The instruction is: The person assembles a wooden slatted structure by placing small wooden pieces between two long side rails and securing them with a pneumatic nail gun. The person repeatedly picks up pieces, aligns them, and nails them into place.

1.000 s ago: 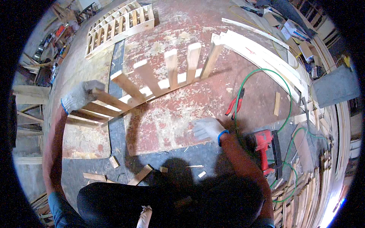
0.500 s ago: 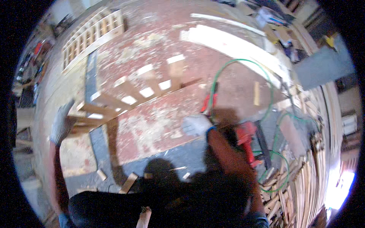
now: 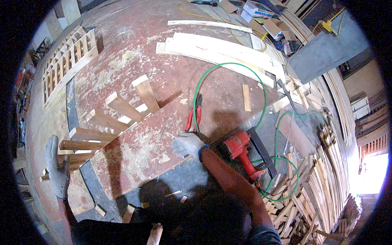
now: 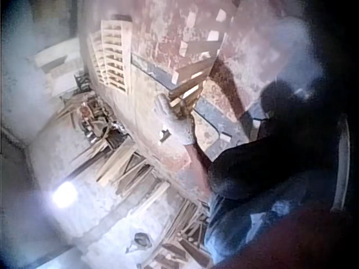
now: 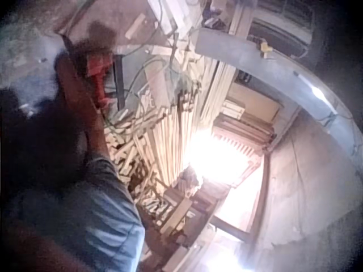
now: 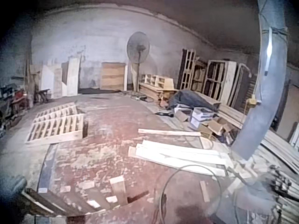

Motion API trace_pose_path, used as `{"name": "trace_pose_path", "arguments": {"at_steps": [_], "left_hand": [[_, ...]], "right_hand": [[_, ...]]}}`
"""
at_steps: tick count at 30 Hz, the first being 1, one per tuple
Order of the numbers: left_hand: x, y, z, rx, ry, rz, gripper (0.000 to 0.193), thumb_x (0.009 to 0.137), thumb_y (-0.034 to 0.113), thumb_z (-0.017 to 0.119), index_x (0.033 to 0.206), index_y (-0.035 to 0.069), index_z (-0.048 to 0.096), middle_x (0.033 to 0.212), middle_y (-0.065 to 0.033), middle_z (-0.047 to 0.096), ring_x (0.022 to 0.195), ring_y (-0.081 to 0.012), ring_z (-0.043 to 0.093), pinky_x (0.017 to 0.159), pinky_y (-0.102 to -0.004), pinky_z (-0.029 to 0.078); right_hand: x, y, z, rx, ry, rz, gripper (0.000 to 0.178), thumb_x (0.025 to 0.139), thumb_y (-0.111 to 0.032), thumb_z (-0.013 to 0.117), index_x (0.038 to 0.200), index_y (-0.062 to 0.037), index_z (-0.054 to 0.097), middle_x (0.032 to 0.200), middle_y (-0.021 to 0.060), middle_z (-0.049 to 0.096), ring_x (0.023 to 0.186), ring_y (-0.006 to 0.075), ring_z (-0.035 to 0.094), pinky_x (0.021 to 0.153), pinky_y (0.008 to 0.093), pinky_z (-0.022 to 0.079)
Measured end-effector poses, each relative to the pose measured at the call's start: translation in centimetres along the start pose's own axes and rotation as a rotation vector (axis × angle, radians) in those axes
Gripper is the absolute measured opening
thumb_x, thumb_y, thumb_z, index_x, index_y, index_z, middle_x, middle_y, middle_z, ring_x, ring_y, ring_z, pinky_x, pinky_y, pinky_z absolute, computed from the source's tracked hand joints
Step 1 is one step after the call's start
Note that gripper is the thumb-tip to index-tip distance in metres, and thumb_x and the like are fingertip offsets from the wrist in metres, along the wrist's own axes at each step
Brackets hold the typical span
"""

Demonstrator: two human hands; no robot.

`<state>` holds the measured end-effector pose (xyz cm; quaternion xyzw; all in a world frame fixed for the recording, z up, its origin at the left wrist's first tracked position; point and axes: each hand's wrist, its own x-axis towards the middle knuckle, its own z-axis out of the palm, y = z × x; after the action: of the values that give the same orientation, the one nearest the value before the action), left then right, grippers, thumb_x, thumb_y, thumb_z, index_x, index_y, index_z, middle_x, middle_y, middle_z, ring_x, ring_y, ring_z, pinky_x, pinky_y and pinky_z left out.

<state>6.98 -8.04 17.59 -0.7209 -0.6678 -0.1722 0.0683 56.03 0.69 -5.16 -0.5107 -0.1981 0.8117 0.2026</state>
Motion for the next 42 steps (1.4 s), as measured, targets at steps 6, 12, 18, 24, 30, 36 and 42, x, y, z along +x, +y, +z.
{"name": "trace_pose_path", "arguments": {"at_steps": [6, 12, 18, 24, 30, 36, 42], "left_hand": [[0.9, 1.4, 1.3, -0.149, 0.076, 0.007, 0.067, 0.088, -0.007, 0.067, 0.15, 0.006, 0.046, 0.157, -0.0143, 0.045, 0.148, -0.0312, 0.037, 0.125, -0.0454, 0.025], [3.3, 13.7, 0.8, -0.204, -0.299, 0.286, 0.058, 0.088, 0.004, 0.067, 0.144, 0.004, 0.052, 0.149, -0.0193, 0.052, 0.143, -0.0359, 0.044, 0.12, -0.0467, 0.032], [8.8, 24.9, 15.2, -0.444, -0.666, 0.598, 0.046, 0.092, 0.014, 0.06, 0.136, 0.005, 0.053, 0.128, -0.0206, 0.06, 0.117, -0.0419, 0.059, 0.102, -0.0502, 0.047], [15.6, 29.8, 33.1, -0.318, -0.251, 0.429, 0.043, 0.095, 0.018, 0.055, 0.136, 0.004, 0.052, 0.128, -0.0207, 0.059, 0.121, -0.0397, 0.055, 0.104, -0.0493, 0.044], [17.6, 33.1, 38.6, -0.187, -0.073, 0.229, 0.043, 0.091, 0.024, 0.058, 0.128, 0.001, 0.055, 0.136, -0.0206, 0.052, 0.13, -0.0387, 0.046, 0.114, -0.0497, 0.031], [18.9, 35.0, 38.1, -0.253, -0.245, 0.173, 0.05, 0.094, 0.029, 0.055, 0.134, -0.001, 0.052, 0.143, -0.0248, 0.047, 0.139, -0.0433, 0.038, 0.12, -0.0532, 0.022], [20.0, 34.2, 37.3, -0.219, -0.348, 0.144, 0.056, 0.093, 0.031, 0.056, 0.139, -0.002, 0.05, 0.147, -0.0251, 0.044, 0.142, -0.0434, 0.034, 0.12, -0.0554, 0.02]], "right_hand": [[-1.1, 0.8, -3.8, 0.14, -0.173, -0.152, 0.026, 0.104, -0.027, 0.052, 0.105, -0.004, 0.063, 0.095, 0.0107, 0.071, 0.081, 0.0247, 0.071, 0.067, 0.0365, 0.058], [-2.4, -0.5, -9.6, 0.174, -0.345, -0.407, 0.02, 0.104, -0.02, 0.047, 0.092, -0.0077, 0.058, 0.076, -0.0001, 0.055, 0.064, 0.0154, 0.057, 0.058, 0.033, 0.05], [-6.0, -9.4, -10.8, -0.354, 0.445, -0.567, 0.02, 0.098, -0.019, 0.053, 0.082, -0.0104, 0.062, 0.071, 0.002, 0.06, 0.062, 0.02, 0.062, 0.061, 0.0345, 0.052], [1.6, -16.0, -22.5, -2.044, 0.874, -1.002, 0.013, 0.085, -0.022, 0.063, 0.086, -0.0121, 0.071, 0.084, 0.0112, 0.069, 0.078, 0.0295, 0.069, 0.068, 0.0425, 0.055], [2.2, -23.2, -21.2, -1.665, 1.113, -0.807, 0.021, 0.09, -0.027, 0.064, 0.094, -0.0087, 0.072, 0.097, 0.0149, 0.071, 0.091, 0.0338, 0.07, 0.081, 0.045, 0.056], [7.6, -31.5, -25.8, -1.321, 1.187, -0.778, 0.056, 0.093, -0.049, 0.062, 0.125, -0.0029, 0.064, 0.123, 0.0236, 0.066, 0.116, 0.0419, 0.062, 0.1, 0.0484, 0.049], [14.0, -38.0, -24.8, -1.303, 1.139, -0.73, 0.058, 0.092, -0.051, 0.061, 0.12, -0.0002, 0.063, 0.122, 0.0234, 0.065, 0.118, 0.0405, 0.06, 0.101, 0.049, 0.047]]}}
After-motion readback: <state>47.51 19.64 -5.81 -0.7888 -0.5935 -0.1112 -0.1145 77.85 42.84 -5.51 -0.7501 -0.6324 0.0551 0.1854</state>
